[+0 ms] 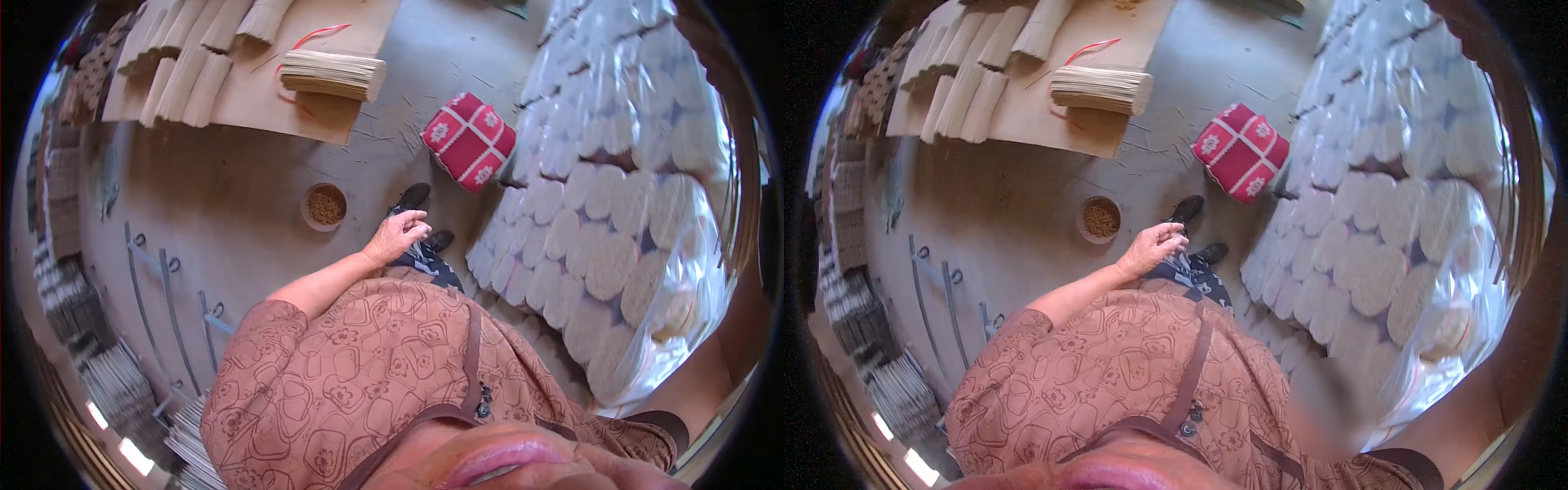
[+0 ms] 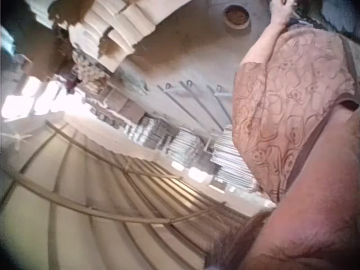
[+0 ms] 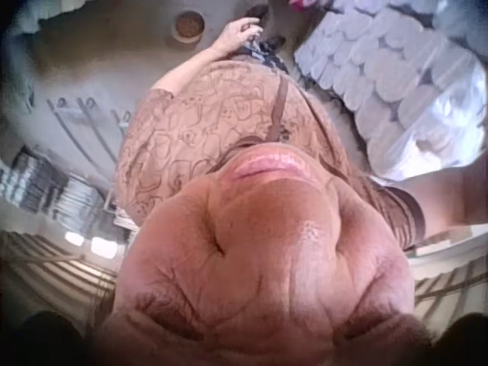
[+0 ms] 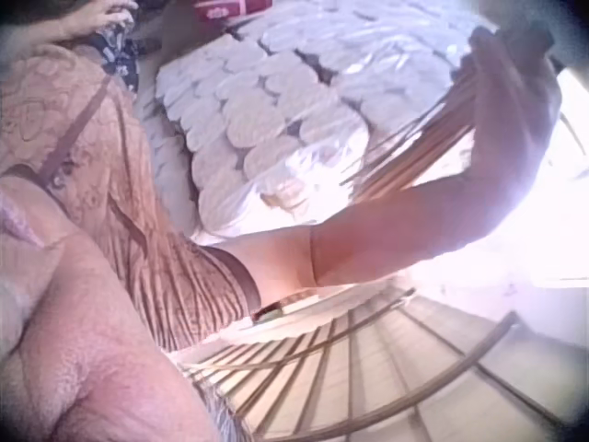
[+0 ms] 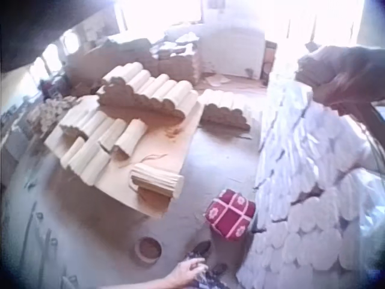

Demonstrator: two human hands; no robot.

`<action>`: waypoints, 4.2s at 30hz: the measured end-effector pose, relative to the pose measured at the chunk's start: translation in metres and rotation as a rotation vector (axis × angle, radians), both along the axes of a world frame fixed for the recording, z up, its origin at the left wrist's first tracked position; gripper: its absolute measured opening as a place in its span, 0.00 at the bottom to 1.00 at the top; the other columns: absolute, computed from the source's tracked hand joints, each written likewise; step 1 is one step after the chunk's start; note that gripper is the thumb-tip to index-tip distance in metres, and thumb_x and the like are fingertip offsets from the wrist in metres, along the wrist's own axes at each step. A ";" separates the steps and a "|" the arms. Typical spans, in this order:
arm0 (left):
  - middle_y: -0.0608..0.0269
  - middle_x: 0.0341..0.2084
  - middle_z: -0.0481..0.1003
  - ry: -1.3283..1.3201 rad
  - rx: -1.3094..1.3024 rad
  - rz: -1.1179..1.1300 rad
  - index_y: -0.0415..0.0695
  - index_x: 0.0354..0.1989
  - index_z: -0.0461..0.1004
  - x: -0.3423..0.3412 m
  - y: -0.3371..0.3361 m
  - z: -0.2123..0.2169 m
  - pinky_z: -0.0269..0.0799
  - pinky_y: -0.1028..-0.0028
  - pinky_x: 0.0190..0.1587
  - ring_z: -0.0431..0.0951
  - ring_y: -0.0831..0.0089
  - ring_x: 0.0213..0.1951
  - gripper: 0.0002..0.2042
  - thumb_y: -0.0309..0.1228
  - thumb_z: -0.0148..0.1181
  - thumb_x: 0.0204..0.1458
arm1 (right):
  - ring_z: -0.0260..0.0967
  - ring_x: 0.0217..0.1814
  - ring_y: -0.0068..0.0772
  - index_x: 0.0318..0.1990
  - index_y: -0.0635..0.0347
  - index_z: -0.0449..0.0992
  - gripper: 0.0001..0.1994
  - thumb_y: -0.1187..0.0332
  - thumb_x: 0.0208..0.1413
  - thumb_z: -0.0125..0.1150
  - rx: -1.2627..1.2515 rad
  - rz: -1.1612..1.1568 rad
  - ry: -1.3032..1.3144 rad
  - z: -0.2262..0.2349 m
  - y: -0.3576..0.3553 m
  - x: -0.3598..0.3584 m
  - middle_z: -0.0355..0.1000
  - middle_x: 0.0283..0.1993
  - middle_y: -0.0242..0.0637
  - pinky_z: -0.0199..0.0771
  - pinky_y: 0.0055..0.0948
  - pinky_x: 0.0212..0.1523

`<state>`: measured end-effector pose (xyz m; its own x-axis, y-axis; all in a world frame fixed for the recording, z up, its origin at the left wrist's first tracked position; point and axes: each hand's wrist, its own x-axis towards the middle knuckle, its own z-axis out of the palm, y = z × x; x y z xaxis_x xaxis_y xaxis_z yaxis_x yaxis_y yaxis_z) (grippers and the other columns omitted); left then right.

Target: The person aligns and secures bundles of sticks using rubber bands and ribbons, retrieves additional sticks from a stack, and inserts them into a bundle by hand.

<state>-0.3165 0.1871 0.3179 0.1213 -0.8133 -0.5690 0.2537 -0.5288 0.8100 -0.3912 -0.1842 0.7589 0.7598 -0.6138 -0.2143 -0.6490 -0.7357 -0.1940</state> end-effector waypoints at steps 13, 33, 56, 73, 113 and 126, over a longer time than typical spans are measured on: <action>0.54 0.45 0.78 0.088 0.129 0.396 0.33 0.63 0.63 0.095 0.006 -0.044 0.76 0.75 0.46 0.79 0.73 0.43 0.23 0.34 0.52 0.64 | 0.71 0.25 0.27 0.47 0.62 0.71 0.11 0.68 0.60 0.59 0.063 0.302 0.104 -0.097 -0.021 0.205 0.70 0.28 0.36 0.76 0.28 0.26; 0.54 0.43 0.79 0.126 0.196 0.960 0.31 0.62 0.63 0.113 0.038 -0.048 0.76 0.78 0.40 0.79 0.74 0.39 0.22 0.32 0.53 0.63 | 0.73 0.25 0.27 0.35 0.66 0.71 0.10 0.69 0.51 0.61 0.415 0.454 0.034 -0.176 -0.020 0.327 0.72 0.25 0.37 0.77 0.31 0.28; 0.53 0.45 0.79 0.263 0.277 1.235 0.35 0.61 0.64 0.209 0.073 -0.092 0.76 0.74 0.42 0.80 0.71 0.41 0.21 0.35 0.52 0.65 | 0.74 0.22 0.31 0.37 0.66 0.72 0.08 0.71 0.52 0.60 0.501 0.407 0.134 -0.313 -0.018 0.494 0.71 0.23 0.38 0.77 0.34 0.25; 0.48 0.51 0.76 0.262 0.253 1.370 0.34 0.65 0.60 0.257 0.004 -0.100 0.74 0.70 0.51 0.79 0.65 0.49 0.25 0.35 0.52 0.64 | 0.74 0.24 0.31 0.36 0.66 0.74 0.11 0.67 0.50 0.62 0.544 0.422 0.269 -0.491 -0.053 0.578 0.72 0.24 0.38 0.77 0.32 0.27; 0.54 0.43 0.79 0.387 0.302 1.251 0.36 0.59 0.68 0.217 -0.013 -0.138 0.75 0.76 0.41 0.80 0.72 0.39 0.18 0.33 0.53 0.64 | 0.74 0.28 0.41 0.37 0.59 0.71 0.12 0.63 0.49 0.60 0.236 0.469 0.055 -0.548 -0.131 0.586 0.73 0.26 0.46 0.74 0.41 0.33; 0.48 0.44 0.78 -0.235 0.602 0.748 0.41 0.58 0.68 0.155 -0.119 -0.119 0.73 0.60 0.51 0.79 0.51 0.46 0.24 0.30 0.62 0.51 | 0.76 0.47 0.55 0.47 0.60 0.69 0.18 0.62 0.51 0.60 0.022 0.451 0.159 -0.684 -0.209 0.730 0.77 0.43 0.53 0.75 0.48 0.48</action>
